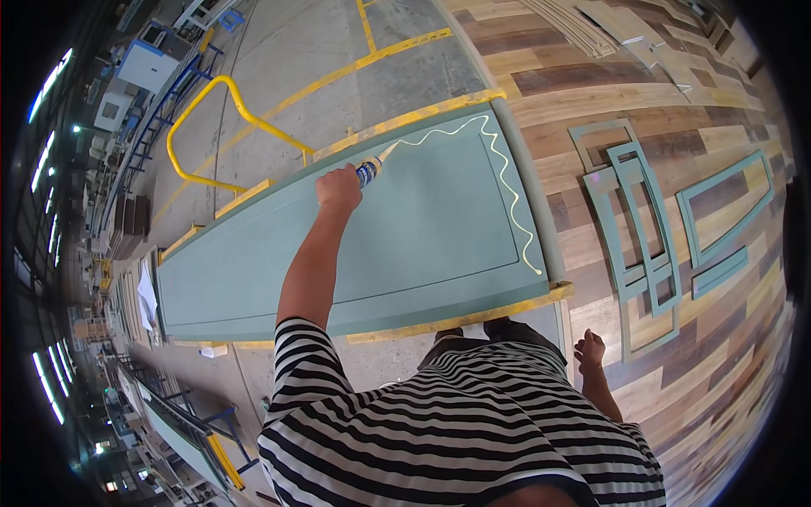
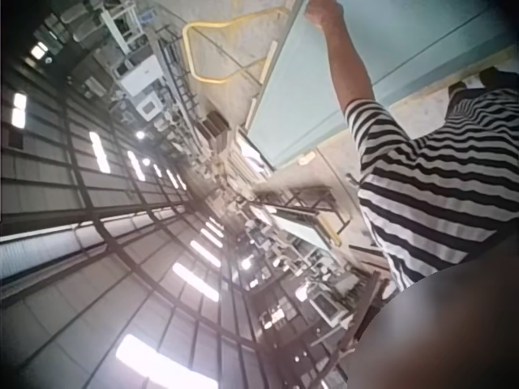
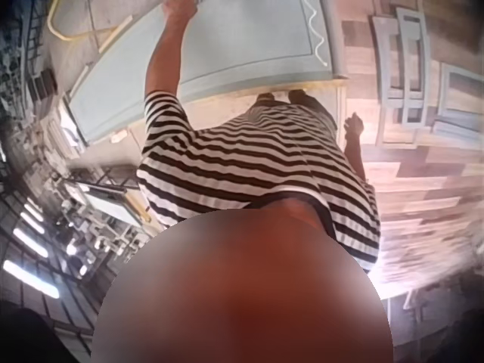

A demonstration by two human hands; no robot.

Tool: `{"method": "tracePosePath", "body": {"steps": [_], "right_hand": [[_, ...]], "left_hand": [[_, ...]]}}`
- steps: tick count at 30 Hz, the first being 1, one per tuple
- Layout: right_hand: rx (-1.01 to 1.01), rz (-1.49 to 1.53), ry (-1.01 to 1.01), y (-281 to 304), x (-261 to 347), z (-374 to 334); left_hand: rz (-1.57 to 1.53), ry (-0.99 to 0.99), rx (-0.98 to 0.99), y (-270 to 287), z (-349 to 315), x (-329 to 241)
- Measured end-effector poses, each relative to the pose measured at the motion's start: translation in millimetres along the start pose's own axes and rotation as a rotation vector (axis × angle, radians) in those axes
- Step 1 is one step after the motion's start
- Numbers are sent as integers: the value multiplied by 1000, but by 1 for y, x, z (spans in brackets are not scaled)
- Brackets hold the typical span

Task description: Applying adhesive to a green panel using a caulk gun and then bonding a second panel on top.

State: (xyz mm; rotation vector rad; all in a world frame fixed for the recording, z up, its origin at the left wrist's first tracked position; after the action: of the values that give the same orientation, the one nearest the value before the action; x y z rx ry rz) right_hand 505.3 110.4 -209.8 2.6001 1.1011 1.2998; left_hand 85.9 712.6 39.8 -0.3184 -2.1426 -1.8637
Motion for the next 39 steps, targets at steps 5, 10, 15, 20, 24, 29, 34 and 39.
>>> {"method": "tracePosePath", "body": {"steps": [5, 10, 15, 20, 24, 29, 34, 39], "right_hand": [[36, -17, 11, -10, 7, 8], [67, -45, 51, -21, 24, 15], [52, -70, 111, -23, 42, 14], [47, -14, 153, -36, 38, -11], [11, 33, 132, -59, 8, -52], [-18, 13, 40, -109, -53, -130], [-46, -7, -37, -138, -95, -183], [-42, -41, 3, -152, -91, -206]], "left_hand": [[19, 29, 61, -4, -16, 19], [29, 53, 61, -8, -22, 42], [19, 71, 32, -21, -5, 69], [9, 46, 7, -34, 15, 95], [-1, -27, -39, -45, 21, 118], [-29, -84, -68, -61, 16, 160], [-45, -99, -51, -79, 16, 203], [-46, -76, -36, -88, 31, 228]]}}
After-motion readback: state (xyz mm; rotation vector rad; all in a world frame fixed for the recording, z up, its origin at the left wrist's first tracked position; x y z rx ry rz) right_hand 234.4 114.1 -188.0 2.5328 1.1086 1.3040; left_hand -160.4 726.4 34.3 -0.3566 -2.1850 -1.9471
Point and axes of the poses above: each hand's wrist, its own z-axis towards the middle knuckle, its own y-axis out of the back of the hand, x = y × z, the point moved 6 cm from there along z, towards the middle knuckle, and after that the axes turned 15 degrees about y, right-handed, at the moved point
